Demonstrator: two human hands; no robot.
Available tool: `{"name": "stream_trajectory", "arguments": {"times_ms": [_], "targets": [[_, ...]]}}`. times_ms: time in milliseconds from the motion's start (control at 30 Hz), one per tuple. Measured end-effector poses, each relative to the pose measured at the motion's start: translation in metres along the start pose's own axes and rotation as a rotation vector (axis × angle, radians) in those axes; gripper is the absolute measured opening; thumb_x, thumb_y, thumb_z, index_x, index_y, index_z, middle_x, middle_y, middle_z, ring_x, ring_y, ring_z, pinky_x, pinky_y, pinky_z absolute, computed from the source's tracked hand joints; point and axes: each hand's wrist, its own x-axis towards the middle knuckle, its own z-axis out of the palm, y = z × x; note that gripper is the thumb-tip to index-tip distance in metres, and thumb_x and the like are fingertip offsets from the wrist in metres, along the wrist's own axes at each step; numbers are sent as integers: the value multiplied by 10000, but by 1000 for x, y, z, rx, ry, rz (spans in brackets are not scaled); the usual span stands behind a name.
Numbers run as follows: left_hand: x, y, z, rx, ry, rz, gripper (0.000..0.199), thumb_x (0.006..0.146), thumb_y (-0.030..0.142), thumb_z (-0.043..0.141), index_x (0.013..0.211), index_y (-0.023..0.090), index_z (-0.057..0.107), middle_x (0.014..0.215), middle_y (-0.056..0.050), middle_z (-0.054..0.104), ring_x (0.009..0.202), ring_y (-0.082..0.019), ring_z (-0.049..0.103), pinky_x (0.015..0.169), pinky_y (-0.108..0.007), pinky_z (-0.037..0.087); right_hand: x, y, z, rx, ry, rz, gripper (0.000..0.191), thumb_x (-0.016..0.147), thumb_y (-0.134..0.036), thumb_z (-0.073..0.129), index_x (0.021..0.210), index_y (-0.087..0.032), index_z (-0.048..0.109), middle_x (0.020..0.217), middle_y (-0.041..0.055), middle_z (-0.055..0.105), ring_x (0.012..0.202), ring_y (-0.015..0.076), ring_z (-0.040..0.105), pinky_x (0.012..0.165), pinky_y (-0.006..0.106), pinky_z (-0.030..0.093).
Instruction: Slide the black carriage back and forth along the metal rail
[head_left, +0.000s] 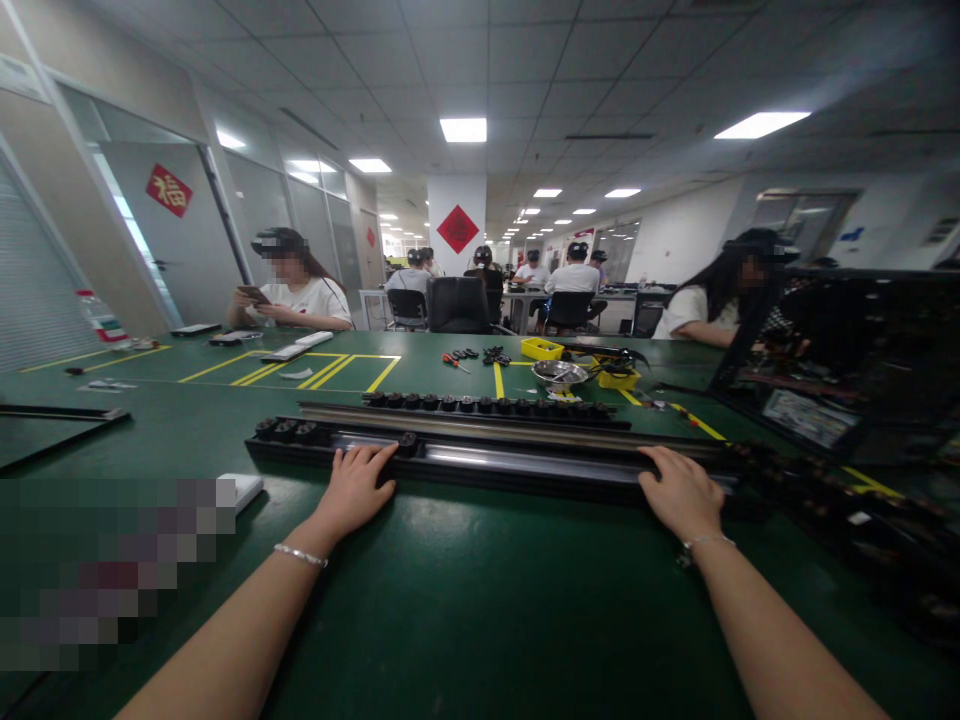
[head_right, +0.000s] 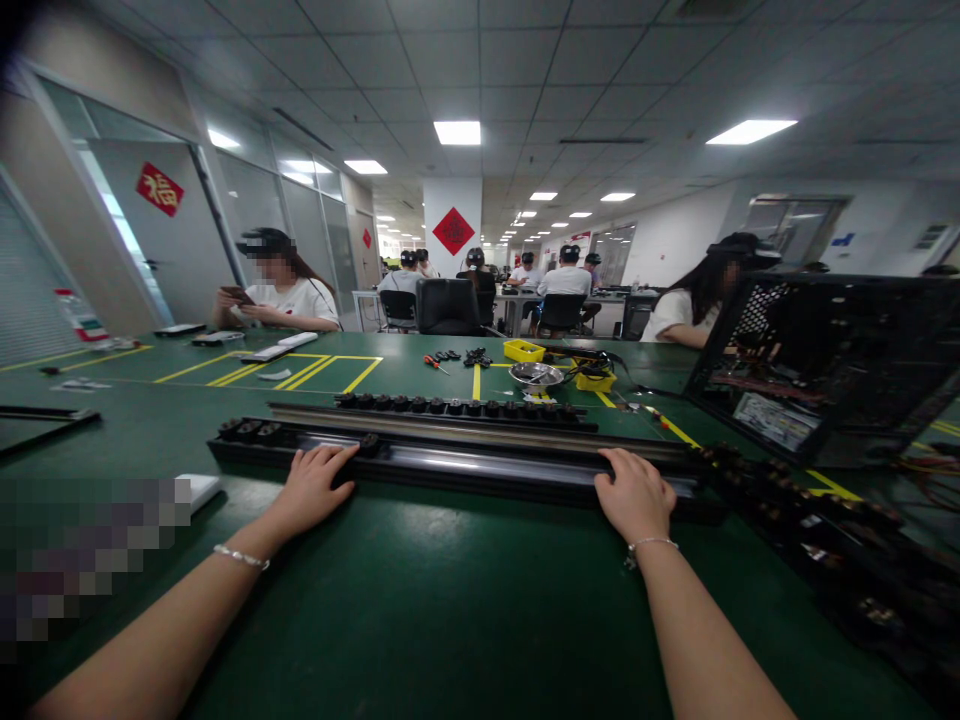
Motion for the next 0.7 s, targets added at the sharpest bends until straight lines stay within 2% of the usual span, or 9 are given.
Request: {"name": "stream_trajectory", "arguments": {"times_ms": [333,700], "targets": [[1,-5,4,-52,16,18,562,753,289,493,1312,239,456,1215,-90,543,1192,-284,414,1066,-594,154,1,0,-1,-6,-24,-6,443,785,-290,351,1155,-287,594,1284,25,546,1190,248,427,935,470,363],[0,-1,0,-64,17,13,516,763,288,489,1277,241,471,1250,-91,529,1215,-283,417,1068,-607,141,0,0,0,0,-24,-7,449,797,-287,335,1173,-279,580,1300,24,535,1202,239,419,951,467,344]]}}
